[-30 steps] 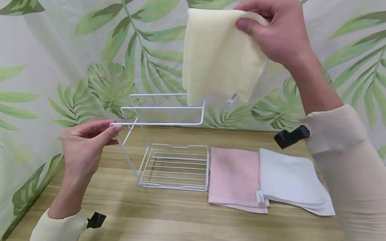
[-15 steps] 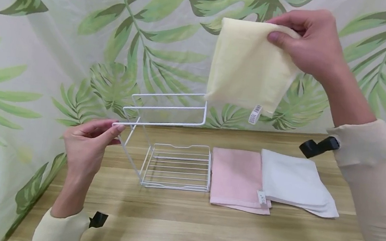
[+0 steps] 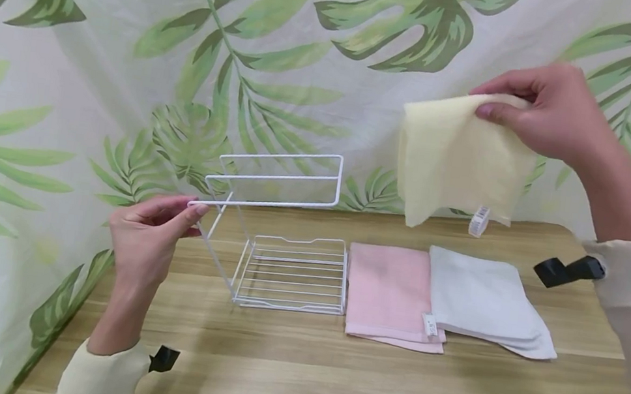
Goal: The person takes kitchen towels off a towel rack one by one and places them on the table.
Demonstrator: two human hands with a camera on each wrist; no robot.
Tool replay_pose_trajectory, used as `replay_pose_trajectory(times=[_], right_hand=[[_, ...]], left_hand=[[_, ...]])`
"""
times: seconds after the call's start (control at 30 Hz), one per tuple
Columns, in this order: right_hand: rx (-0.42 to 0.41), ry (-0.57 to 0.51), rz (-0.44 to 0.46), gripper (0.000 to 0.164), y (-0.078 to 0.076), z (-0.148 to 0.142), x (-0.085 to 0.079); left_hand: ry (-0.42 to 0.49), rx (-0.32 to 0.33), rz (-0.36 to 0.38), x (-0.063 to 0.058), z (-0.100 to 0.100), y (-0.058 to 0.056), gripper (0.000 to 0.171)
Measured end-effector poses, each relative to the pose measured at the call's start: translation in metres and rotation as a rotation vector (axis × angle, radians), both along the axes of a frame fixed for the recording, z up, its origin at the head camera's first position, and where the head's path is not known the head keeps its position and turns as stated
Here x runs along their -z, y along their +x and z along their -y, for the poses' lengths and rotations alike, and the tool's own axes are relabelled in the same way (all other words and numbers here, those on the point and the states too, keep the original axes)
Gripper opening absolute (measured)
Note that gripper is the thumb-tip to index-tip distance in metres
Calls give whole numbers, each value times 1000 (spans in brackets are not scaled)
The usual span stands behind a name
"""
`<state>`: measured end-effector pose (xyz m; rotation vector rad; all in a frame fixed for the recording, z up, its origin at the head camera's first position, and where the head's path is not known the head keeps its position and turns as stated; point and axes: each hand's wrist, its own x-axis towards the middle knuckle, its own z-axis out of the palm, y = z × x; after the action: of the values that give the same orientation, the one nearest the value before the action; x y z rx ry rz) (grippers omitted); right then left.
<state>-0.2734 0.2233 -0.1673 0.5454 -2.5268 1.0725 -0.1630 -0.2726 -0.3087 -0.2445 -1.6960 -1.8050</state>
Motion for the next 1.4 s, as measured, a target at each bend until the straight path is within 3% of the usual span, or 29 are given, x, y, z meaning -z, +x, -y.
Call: replay_pose_trajectory(times=[0.3,0.8,1.07,1.2,1.4], right_hand=[[-19,15,12,14,12,-35,21],[105,122,82,13,33,-78,52],[129,78,70,13,42,-105,70],[117,41,35,29,48,-118,81],[84,-133,48,50,57,-135,99]], left_hand=[[-11,-12,7,1,1,1,24],[-9,-8,-3,2,2,1,23],[-8,-6,3,2,0,-1,25],[-4,-2,8,1,-1,-1,25],[-1,-8,22,0,-2,-2,23]])
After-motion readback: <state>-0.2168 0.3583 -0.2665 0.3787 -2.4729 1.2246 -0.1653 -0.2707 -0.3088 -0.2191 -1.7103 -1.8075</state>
